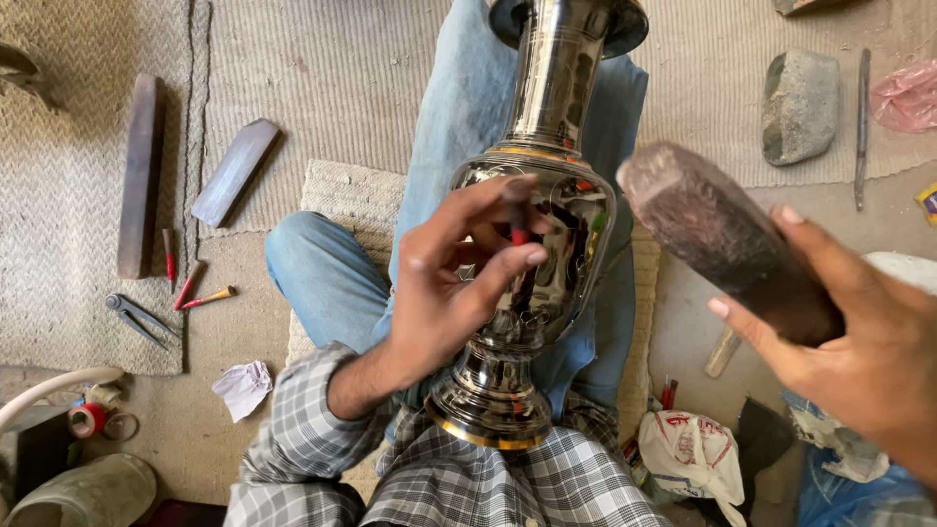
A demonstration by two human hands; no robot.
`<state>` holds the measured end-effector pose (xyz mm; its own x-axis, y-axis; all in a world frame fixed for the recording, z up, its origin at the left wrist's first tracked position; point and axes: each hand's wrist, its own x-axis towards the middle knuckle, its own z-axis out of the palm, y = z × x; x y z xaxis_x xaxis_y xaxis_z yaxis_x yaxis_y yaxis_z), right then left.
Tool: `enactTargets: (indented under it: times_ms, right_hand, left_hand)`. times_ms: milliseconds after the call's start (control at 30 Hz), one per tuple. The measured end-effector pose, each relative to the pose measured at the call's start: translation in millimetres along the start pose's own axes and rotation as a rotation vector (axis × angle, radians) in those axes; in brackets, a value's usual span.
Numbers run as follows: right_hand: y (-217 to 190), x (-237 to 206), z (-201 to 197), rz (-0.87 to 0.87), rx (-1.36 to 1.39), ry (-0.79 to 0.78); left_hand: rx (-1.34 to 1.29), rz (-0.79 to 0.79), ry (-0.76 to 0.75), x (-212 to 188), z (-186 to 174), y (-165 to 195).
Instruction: The person sits on the floor with a polished metal vase held between their legs and engraves decorative floral patterns onto its surface. They hold a small punch against the metal with one hand and strike it with a wooden mallet in the other, repositioning the punch repeatedly around the vase body and rotating the vase to reach new areas.
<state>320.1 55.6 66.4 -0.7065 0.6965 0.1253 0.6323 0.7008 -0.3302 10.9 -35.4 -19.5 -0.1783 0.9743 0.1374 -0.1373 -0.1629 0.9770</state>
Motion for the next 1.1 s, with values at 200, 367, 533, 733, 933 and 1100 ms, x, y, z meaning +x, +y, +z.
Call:
enactTargets:
  times_ms: [200, 367, 533, 733, 933, 1100]
  right_hand:
    - [6, -36, 32, 0.190, -0.017, 0.057]
    - [19, -50, 34, 0.197, -0.046, 0.051]
    - [25, -70, 24, 0.435, 0.364, 0.180]
    - [16, -64, 8, 0.493, 0.295, 0.112]
    - [18, -17, -3, 0.136, 0.035, -0.039]
    - [13, 23, -17, 0.087, -0.066, -0.274]
  left_hand:
    - [0.302, 0.212, -0.290, 26, -1, 6]
    - [0.224, 0.291, -0.454, 35, -10, 3]
    - [0.207, 0.238, -0.559, 42, -11, 0]
    - [0.232, 0.270, -0.605, 46, -11, 1]
    - [0.222, 0.285, -0.531, 34, -9, 3]
    - [0.342, 0.251, -0.186, 4, 4, 8]
